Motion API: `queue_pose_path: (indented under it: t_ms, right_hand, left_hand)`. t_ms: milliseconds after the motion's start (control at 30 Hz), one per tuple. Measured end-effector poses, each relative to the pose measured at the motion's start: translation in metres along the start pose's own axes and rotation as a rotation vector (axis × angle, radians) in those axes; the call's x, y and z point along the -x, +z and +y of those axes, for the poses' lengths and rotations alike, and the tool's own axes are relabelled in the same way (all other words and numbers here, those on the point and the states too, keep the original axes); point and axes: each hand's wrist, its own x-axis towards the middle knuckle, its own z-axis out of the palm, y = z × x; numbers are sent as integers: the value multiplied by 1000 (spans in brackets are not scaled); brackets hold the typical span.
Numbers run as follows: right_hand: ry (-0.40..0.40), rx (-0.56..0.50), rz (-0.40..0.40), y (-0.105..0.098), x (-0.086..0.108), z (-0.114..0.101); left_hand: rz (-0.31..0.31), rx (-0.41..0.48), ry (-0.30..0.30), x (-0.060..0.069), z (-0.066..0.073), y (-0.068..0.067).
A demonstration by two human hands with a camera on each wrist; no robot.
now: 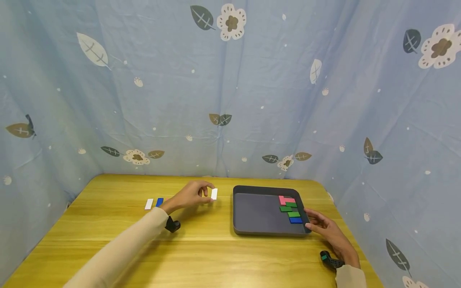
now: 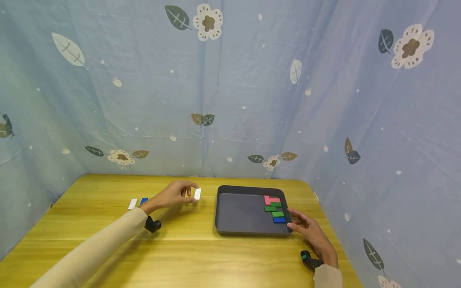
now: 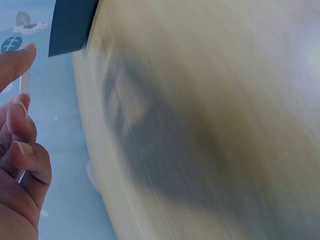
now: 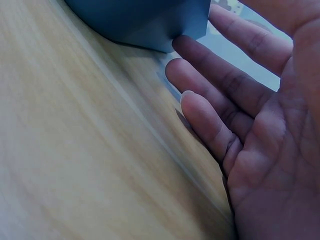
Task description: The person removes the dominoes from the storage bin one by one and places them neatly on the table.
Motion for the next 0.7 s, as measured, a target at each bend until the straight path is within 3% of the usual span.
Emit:
queue_pose_path:
  t_ms: [200, 500, 700]
  right_hand:
    - [4, 1, 9, 1, -2, 3]
    - [-2, 3, -3, 1, 0, 0]
    - [-1, 3, -10, 1, 1, -1]
  left_hand:
    - [10, 15, -35, 10, -8, -8]
    - [27, -19, -13, 30, -22, -13]
    - [21, -17, -42, 42, -28, -19]
